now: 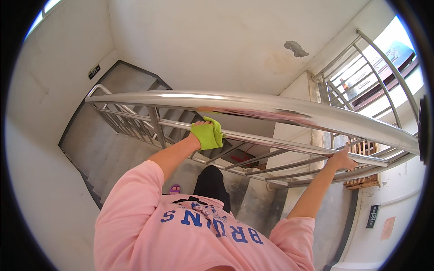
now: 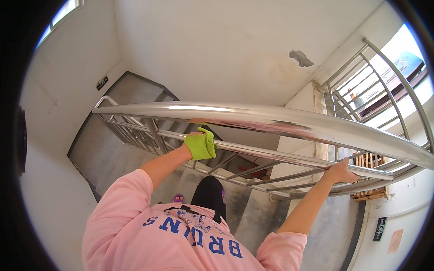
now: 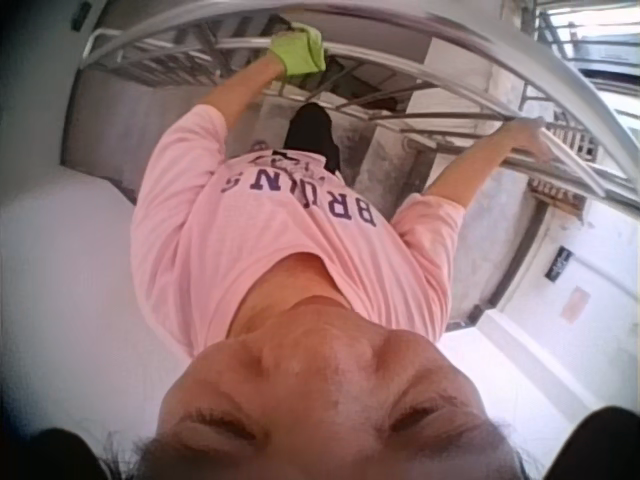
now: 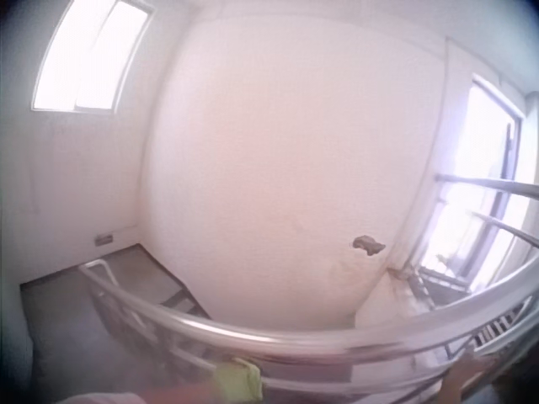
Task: The person wipes the metal handrail of a staircase with a green cloth. They move along the stairs, cleaning the railing from top to bottom while holding the cloth in their right hand.
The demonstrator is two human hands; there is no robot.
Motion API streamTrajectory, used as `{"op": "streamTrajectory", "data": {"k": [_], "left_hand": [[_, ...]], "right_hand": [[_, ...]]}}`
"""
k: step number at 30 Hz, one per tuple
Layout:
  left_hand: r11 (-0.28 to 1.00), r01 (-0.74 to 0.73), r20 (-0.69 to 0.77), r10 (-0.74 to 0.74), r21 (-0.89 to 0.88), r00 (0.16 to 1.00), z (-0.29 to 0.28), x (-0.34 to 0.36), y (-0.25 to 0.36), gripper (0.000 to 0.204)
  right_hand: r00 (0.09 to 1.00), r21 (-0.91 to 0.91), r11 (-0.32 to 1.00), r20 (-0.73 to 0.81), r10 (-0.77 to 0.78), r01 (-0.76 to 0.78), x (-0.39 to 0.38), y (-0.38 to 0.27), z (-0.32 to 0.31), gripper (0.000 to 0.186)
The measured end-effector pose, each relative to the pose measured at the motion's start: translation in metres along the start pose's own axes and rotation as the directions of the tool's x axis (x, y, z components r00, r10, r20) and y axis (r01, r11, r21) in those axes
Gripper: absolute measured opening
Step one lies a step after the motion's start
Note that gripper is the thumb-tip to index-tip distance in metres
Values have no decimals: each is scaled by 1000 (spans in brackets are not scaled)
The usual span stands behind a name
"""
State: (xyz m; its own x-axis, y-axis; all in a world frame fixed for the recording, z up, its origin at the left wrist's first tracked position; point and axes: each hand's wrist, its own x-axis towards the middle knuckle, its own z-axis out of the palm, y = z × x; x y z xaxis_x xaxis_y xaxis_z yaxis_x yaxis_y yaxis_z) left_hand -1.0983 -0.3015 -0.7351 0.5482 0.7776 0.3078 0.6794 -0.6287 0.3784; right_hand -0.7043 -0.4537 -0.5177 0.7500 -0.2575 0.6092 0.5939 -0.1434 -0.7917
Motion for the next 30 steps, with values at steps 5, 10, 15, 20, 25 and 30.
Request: {"op": "streamTrajectory", "data": {"k": [5, 10, 15, 20, 25, 30], "left_hand": [[983, -127, 43, 134, -132, 990, 4, 23, 45, 34], [970, -131, 68, 148, -203, 987, 9, 37, 66, 34], [932, -211, 48, 235, -296, 971, 10, 32, 33, 30], [956, -193, 88, 217, -221, 972, 10, 20, -7, 27], [967, -200, 6, 204, -160, 979, 20, 6, -47, 34], [991, -93, 152, 107, -97, 983, 13, -1, -67, 32]], "right_hand": [[999, -32, 999, 19, 36, -35, -9, -12, 1, 58], [998, 43, 997, 39, 59, -61, -10, -19, -1, 57], [995, 51, 994, 27, 92, -93, -11, -22, 0, 56], [990, 156, 981, 90, 105, -118, -11, -26, 0, 54], [991, 209, 973, 115, 75, -97, -5, -17, 2, 52], [981, 136, 973, 84, 175, -186, -21, -42, -1, 53]]}}
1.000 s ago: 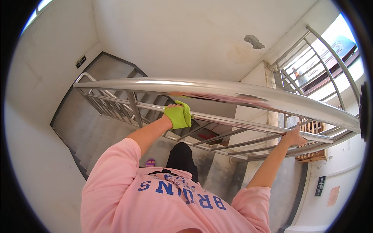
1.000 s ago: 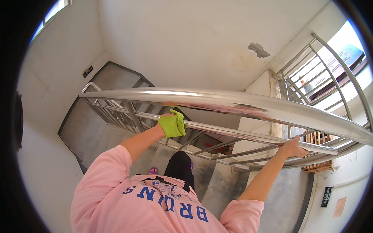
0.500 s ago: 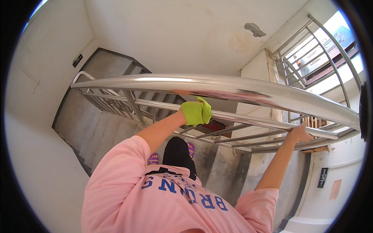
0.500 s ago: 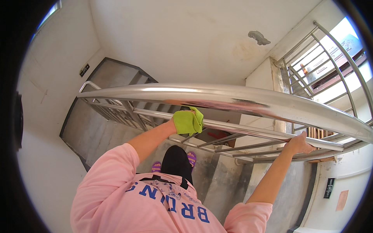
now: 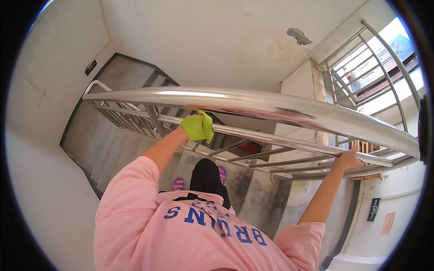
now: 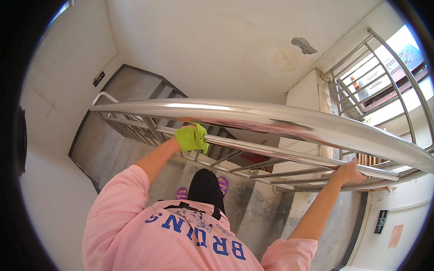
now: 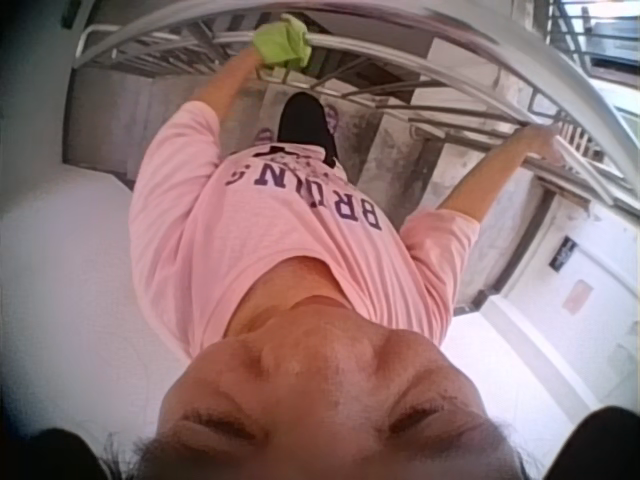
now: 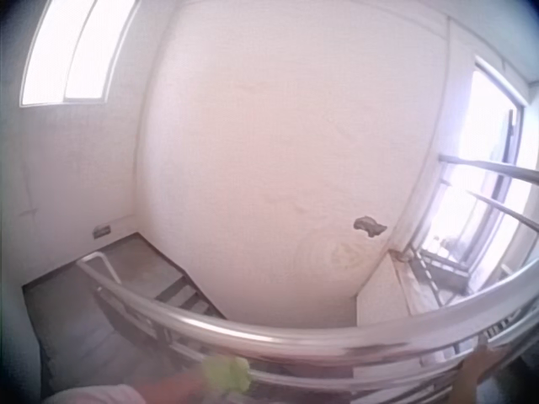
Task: The person wipes the metal handrail of a staircase with a green cloth. They move along the stairs, cleaning the railing from top to bottom while holding the cloth in their right hand.
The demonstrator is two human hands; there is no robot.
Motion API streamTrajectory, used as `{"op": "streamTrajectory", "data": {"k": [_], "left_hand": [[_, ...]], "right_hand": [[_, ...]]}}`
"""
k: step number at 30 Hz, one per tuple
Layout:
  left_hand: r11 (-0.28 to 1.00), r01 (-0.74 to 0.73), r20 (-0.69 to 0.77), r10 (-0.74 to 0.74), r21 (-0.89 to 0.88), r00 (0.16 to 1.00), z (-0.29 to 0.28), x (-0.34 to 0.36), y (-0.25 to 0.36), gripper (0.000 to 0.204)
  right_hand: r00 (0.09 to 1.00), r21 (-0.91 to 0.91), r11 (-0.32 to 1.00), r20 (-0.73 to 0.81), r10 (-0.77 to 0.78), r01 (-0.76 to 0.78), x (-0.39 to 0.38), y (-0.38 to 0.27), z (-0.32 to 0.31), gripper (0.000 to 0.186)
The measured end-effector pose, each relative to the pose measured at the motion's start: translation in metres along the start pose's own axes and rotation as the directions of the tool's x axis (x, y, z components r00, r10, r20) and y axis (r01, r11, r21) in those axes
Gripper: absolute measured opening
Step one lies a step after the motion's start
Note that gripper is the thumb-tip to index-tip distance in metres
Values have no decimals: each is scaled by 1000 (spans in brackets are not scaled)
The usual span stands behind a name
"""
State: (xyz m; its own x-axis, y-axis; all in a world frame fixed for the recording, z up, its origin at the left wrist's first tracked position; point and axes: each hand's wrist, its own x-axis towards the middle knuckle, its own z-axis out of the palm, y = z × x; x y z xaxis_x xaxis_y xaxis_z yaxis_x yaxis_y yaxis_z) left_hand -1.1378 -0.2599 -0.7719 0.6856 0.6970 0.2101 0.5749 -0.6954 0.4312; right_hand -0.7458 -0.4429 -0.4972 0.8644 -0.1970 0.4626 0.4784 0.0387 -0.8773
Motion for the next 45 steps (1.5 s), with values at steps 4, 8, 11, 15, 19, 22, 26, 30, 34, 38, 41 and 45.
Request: {"op": "streamTrajectory", "data": {"k": [4, 8, 11, 15, 19, 22, 26, 30, 34, 38, 41, 45], "left_hand": [[1000, 1, 48, -2, 17, 999, -6, -5, -8, 30], [997, 62, 56, -60, -43, 997, -10, -10, -13, 28], [996, 66, 31, -64, -61, 997, -7, -16, -27, 27], [994, 107, 96, -106, -6, 990, -21, -17, -26, 28], [991, 87, 44, -92, 101, 995, -10, -28, -52, 31], [974, 182, 26, -187, 131, 982, -4, -39, -72, 33], [947, 245, 302, -300, 209, 905, -55, -35, -39, 37], [929, 206, 247, -286, 307, 926, -25, -53, -96, 38], [900, 185, 143, -259, 396, 955, -7, -55, -109, 39], [886, 242, 168, -329, 395, 929, -3, -53, -106, 33], [895, 263, 188, -345, 359, 919, -11, -47, -94, 35], [882, 336, -5, -355, 331, 935, 8, -61, -83, 49]], "right_hand": [[998, 60, 996, 19, -61, 59, 19, 22, -2, 53], [995, 47, 995, 33, -89, 88, 18, 20, -2, 53], [996, 6, 996, 22, -89, 89, 11, 11, 2, 54], [997, -19, 997, -6, -80, 80, 17, 16, 0, 54], [998, -18, 998, -16, -52, 52, 17, 16, 1, 54], [997, -4, 997, 0, -74, 74, 18, 18, 3, 54], [992, 1, 992, 14, -126, 126, 16, 18, -2, 54], [993, 10, 993, 19, -118, 117, 15, 17, 1, 54], [991, -14, 992, 37, -128, 129, 13, 12, -2, 54], [995, 6, 997, 60, -76, 76, -3, -2, 2, 55], [989, -27, 989, 23, -144, 145, 11, 12, -3, 56], [974, -93, 970, 28, -224, 226, 16, 18, -2, 58]]}}
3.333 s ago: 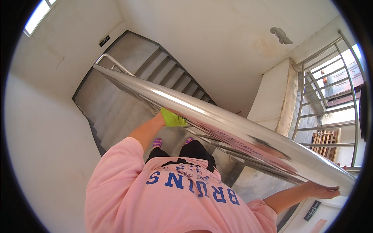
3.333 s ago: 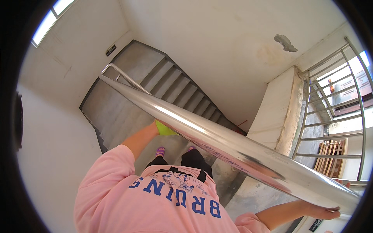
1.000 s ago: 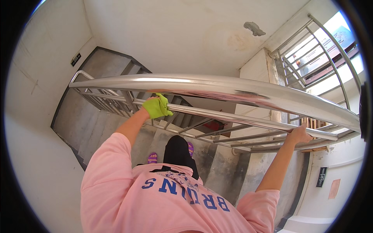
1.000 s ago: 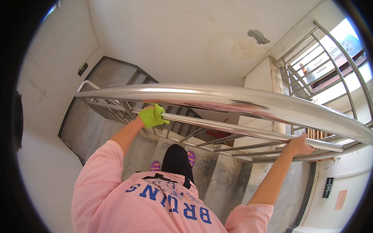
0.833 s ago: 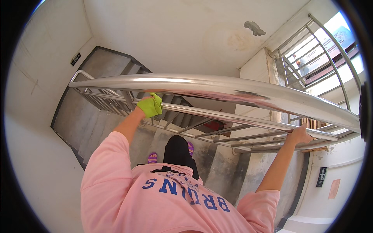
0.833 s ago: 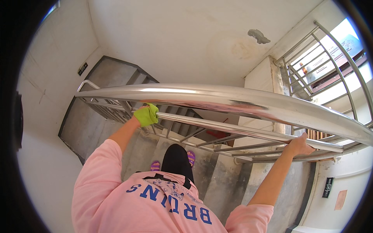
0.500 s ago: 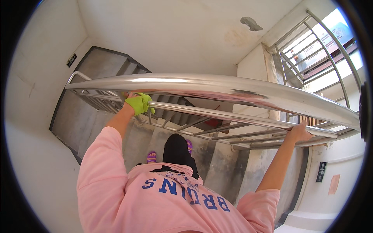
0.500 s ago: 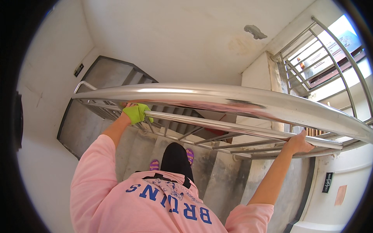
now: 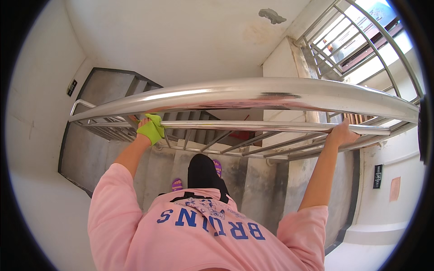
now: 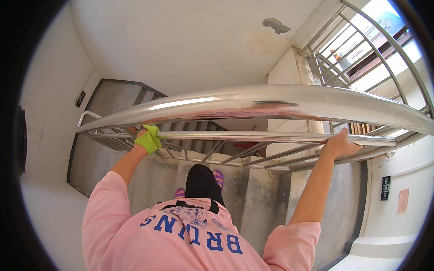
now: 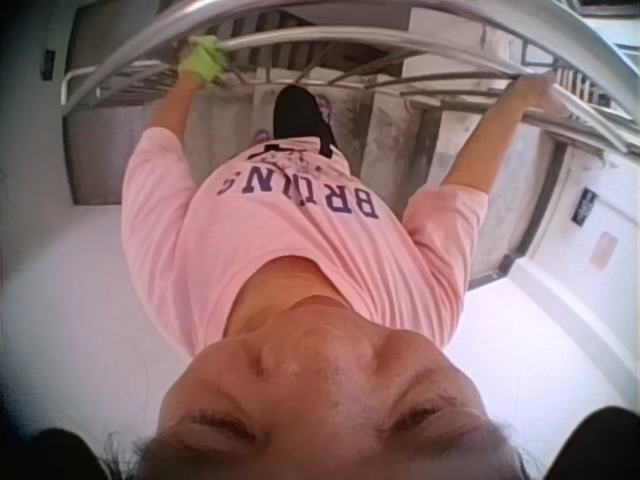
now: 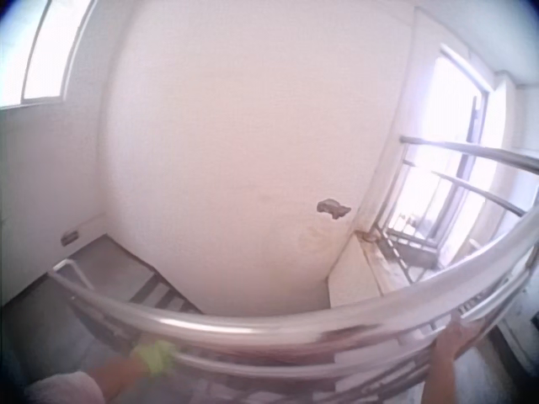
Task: The person wipes the metal handrail of a staircase with a green cloth. They move along the stairs, cleaning the railing from top to bottom while holding the cloth in their right hand.
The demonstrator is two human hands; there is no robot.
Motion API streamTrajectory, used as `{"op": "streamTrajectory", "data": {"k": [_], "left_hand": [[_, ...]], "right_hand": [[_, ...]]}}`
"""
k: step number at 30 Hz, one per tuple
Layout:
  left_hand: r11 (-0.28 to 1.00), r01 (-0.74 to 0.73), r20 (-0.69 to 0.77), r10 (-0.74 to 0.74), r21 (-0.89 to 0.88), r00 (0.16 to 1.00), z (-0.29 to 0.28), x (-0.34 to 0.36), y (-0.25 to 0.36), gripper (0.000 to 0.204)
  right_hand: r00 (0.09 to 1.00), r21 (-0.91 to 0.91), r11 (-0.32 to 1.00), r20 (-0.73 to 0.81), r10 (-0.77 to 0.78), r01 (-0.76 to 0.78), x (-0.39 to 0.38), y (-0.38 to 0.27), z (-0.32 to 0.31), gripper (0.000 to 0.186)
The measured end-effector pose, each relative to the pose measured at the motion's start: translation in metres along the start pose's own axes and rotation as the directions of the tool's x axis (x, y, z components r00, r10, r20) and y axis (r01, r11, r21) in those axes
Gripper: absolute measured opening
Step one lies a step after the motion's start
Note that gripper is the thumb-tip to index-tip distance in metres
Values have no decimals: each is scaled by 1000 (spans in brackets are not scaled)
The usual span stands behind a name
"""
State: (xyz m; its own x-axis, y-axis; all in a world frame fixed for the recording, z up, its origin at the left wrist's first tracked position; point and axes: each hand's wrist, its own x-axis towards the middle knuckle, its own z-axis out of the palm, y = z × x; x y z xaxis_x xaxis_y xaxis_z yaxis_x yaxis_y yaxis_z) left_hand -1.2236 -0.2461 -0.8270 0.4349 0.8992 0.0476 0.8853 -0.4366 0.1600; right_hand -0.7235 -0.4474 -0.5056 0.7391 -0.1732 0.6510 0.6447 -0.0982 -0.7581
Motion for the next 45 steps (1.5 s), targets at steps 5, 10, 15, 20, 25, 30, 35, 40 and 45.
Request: {"op": "streamTrajectory", "data": {"k": [5, 10, 15, 20, 25, 30, 35, 40, 45], "left_hand": [[996, -78, -280, 61, -51, 958, 21, -9, 26, 60], [968, -196, -214, 160, -155, 964, -23, -15, 88, 76], [834, -452, -626, 174, -317, 760, -31, -41, 150, 80], [755, -404, -576, 43, -516, 816, -36, -62, 182, 72], [333, -292, -292, 52, -896, 955, -51, -80, 181, 55], [4, -211, -210, 54, -978, 976, -49, -100, 191, 47], [-122, 25, 14, 92, -992, 996, -32, -108, 186, 38], [-125, 11, -1, 93, -992, 996, -20, -111, 198, 27], [-494, 324, 90, 645, 807, 759, -10, -64, 214, 15]], "right_hand": [[1000, 13, 1000, 8, 12, -12, -7, -8, -1, 58], [1000, 77, 997, -3, 7, -7, -1, -2, -3, 57], [999, 62, 997, -42, -34, 37, -2, 4, 1, 58], [994, -64, 996, -84, -75, 70, 5, 16, -1, 55], [999, -63, 998, -37, -33, 30, 6, 22, -2, 64], [1000, -19, 1000, -19, 19, -20, 3, 20, -1, 72], [1000, -115, 993, -22, 2, -4, -1, 11, -3, 73], [999, -47, 999, -33, -2, 1, 4, 22, -5, 74], [1000, -134, 991, -28, 5, -9, -6, 15, -2, 77]]}}
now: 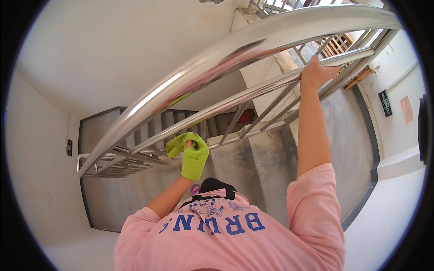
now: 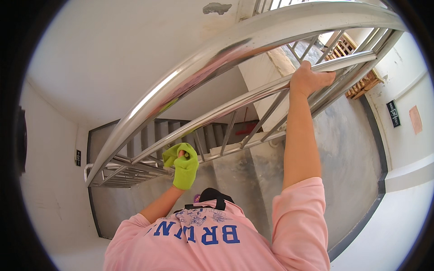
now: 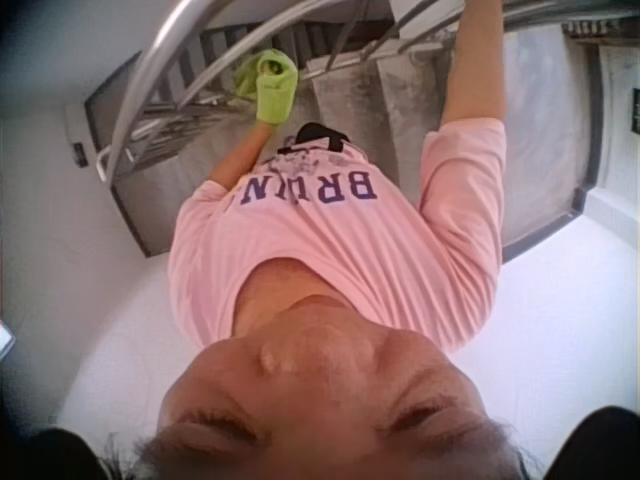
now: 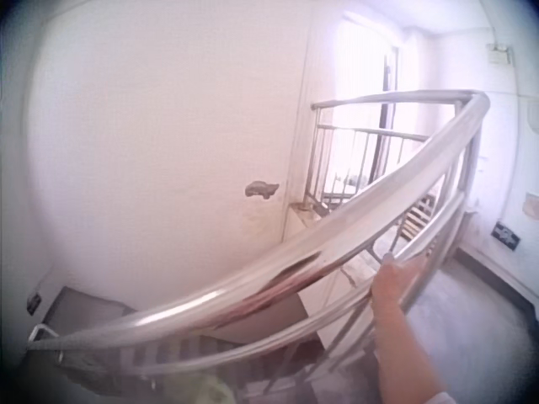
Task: The person wipes the metal handrail of a staircase with a green cloth. They move along the stairs, cleaning the railing from top to bottom while holding the cloth in their right hand.
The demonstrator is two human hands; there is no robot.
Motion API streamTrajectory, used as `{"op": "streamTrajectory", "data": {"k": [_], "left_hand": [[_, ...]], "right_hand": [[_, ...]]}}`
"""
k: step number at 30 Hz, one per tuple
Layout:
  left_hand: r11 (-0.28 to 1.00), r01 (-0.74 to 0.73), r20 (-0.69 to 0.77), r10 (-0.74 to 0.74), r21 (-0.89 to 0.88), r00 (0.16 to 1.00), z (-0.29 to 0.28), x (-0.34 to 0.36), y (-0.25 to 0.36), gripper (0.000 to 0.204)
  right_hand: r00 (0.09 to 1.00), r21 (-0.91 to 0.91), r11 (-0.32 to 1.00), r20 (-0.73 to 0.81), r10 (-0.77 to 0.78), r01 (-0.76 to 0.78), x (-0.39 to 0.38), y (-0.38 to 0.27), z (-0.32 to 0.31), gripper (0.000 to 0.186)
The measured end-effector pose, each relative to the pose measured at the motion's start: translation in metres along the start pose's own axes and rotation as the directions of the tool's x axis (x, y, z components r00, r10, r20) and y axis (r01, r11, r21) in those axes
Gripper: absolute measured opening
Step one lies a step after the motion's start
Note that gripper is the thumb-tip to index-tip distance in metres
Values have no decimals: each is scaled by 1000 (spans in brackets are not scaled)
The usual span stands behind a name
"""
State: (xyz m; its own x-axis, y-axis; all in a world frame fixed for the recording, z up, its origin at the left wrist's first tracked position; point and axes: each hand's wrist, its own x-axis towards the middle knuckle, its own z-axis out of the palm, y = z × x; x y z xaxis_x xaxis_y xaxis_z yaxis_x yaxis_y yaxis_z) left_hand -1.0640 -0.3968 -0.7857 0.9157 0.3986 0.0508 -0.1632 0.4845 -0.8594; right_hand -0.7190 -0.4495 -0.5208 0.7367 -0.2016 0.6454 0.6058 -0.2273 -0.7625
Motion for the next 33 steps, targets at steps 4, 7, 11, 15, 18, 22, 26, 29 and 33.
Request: {"op": "streamTrajectory", "data": {"k": [4, 7, 11, 15, 18, 22, 26, 29, 33], "left_hand": [[935, 42, -245, -136, -353, 960, 22, 53, -24, 7], [-3, 192, 173, -446, -981, 878, 2, 73, 4, 9], [-811, -101, 415, -397, -576, 819, 4, 91, 7, 21], [-613, -24, 435, -587, -789, 683, 1, 92, 32, 14], [-665, 14, 364, -390, -746, 846, -6, 86, 45, 25], [-787, -93, 458, -446, -610, 768, -23, 88, 80, 18], [-773, -120, 388, -438, -623, 811, -29, 86, 103, 15], [-671, -83, 301, -435, -737, 849, -24, 86, 87, 18], [-949, -27, 494, -188, -314, 849, -51, 85, 131, 21]], "right_hand": [[1000, 4, 1000, -9, 0, 0, 0, 8, 0, 79], [1000, 51, 998, 6, -23, 23, 1, 7, -2, 77], [998, 24, 998, -15, -61, 61, -1, 12, 0, 76], [990, 110, 991, -130, -60, 75, 3, 11, 5, 56], [991, 149, 987, -128, -47, 66, 5, 19, 4, 51], [988, 118, 990, -143, -58, 75, 5, 15, 7, 50], [965, -34, 989, -215, -149, 145, 5, 24, 9, 51], [993, 52, 994, -69, -92, 96, 7, 23, 1, 67], [999, 116, 993, 26, -41, 38, 6, 16, 0, 77]]}}
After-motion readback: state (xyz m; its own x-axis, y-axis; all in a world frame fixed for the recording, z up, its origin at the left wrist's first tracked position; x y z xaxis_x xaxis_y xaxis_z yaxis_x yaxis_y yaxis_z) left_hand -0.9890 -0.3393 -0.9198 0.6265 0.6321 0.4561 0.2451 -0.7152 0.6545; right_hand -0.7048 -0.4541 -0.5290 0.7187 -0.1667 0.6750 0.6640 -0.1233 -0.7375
